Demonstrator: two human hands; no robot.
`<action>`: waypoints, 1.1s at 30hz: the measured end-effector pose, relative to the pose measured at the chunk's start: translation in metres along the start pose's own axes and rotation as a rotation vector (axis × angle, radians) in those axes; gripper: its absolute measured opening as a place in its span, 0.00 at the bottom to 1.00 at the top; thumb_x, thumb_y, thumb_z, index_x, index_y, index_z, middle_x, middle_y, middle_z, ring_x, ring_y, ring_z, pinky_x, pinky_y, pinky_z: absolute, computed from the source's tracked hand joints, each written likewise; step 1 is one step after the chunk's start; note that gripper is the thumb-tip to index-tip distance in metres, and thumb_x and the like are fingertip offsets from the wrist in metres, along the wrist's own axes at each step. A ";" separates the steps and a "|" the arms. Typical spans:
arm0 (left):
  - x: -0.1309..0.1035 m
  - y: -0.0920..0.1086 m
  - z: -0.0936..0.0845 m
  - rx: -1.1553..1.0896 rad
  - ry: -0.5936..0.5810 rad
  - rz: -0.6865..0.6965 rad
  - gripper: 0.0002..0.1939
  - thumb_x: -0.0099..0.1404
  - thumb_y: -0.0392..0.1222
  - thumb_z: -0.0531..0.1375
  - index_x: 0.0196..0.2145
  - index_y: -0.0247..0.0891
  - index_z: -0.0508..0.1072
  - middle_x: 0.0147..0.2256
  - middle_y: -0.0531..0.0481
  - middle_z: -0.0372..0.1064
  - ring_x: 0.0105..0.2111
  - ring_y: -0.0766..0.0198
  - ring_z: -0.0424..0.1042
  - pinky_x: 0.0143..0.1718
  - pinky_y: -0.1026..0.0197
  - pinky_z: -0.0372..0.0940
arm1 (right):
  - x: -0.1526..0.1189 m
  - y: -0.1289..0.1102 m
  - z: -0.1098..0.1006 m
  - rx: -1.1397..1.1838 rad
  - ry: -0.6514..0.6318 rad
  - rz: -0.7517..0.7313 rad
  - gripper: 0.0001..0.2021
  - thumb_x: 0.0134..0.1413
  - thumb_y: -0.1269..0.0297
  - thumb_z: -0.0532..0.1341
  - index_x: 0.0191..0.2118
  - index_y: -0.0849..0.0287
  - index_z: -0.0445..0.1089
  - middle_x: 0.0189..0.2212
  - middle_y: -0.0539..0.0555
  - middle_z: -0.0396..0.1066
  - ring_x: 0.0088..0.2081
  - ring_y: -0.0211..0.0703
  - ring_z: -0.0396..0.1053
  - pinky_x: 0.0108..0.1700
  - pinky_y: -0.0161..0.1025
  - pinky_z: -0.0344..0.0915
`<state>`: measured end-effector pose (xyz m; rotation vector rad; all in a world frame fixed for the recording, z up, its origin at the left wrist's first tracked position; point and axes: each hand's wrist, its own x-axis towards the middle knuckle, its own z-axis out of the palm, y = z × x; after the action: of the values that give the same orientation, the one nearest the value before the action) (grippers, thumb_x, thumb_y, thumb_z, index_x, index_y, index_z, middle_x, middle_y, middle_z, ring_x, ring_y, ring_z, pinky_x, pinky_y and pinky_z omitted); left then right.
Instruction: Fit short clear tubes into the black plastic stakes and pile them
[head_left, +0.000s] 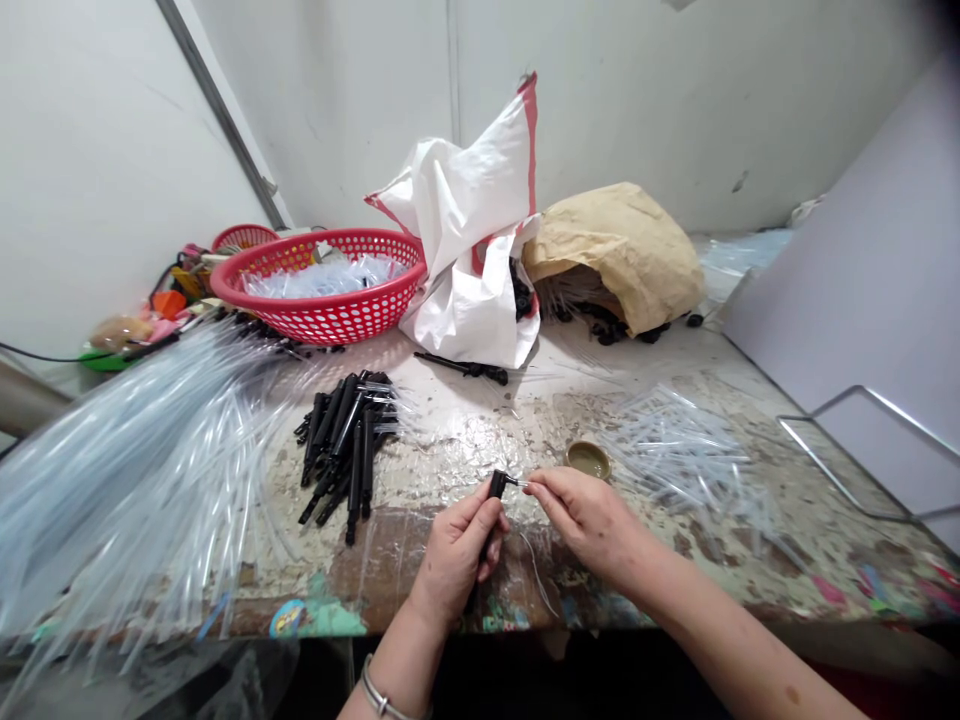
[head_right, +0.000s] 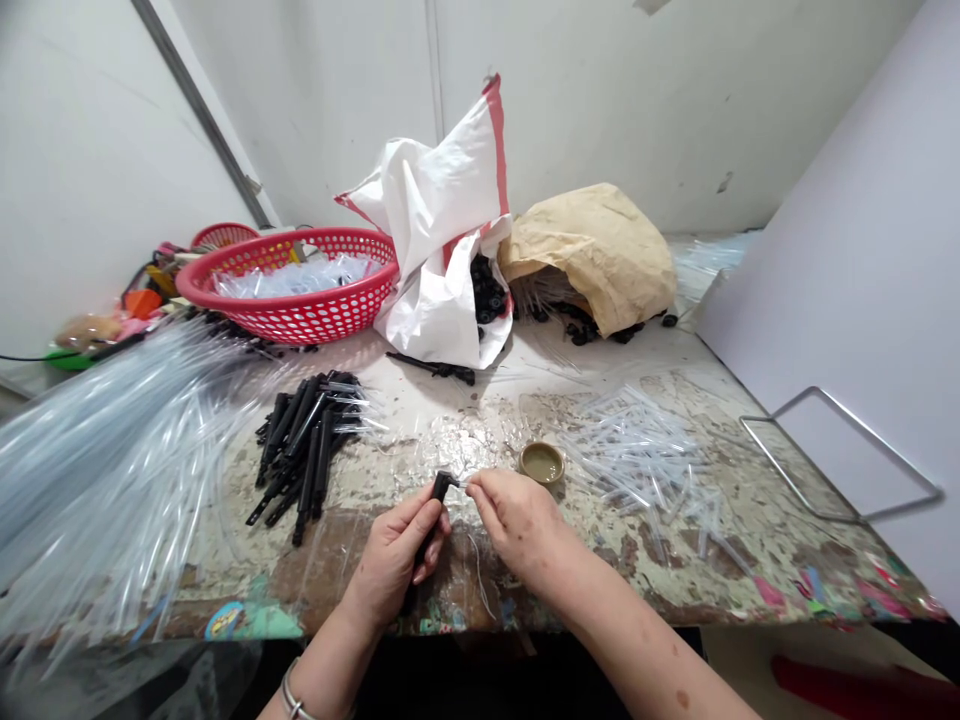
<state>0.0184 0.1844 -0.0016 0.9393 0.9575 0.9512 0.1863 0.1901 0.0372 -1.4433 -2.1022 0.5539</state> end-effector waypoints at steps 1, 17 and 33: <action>0.000 0.000 0.000 0.009 -0.003 -0.001 0.14 0.60 0.49 0.58 0.33 0.34 0.71 0.25 0.55 0.62 0.15 0.77 0.53 0.11 0.73 0.47 | 0.000 -0.001 0.000 -0.012 0.000 -0.009 0.13 0.60 0.66 0.47 0.32 0.59 0.67 0.28 0.54 0.71 0.31 0.41 0.67 0.34 0.37 0.62; 0.002 -0.001 0.001 0.018 -0.066 -0.066 0.15 0.60 0.51 0.56 0.29 0.34 0.68 0.20 0.58 0.57 0.13 0.78 0.50 0.11 0.72 0.44 | 0.006 0.001 0.001 -0.010 -0.107 0.039 0.14 0.59 0.65 0.47 0.27 0.60 0.65 0.24 0.53 0.68 0.27 0.40 0.65 0.32 0.36 0.59; -0.002 -0.008 0.005 0.185 0.039 0.058 0.21 0.62 0.51 0.55 0.49 0.38 0.68 0.24 0.55 0.61 0.14 0.75 0.54 0.12 0.70 0.51 | 0.002 0.006 0.016 0.250 -0.014 0.164 0.15 0.60 0.59 0.47 0.39 0.59 0.68 0.35 0.56 0.71 0.38 0.44 0.69 0.42 0.42 0.64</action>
<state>0.0240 0.1796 -0.0073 1.1121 1.0701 0.9437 0.1799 0.1934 0.0211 -1.4748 -1.8578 0.8595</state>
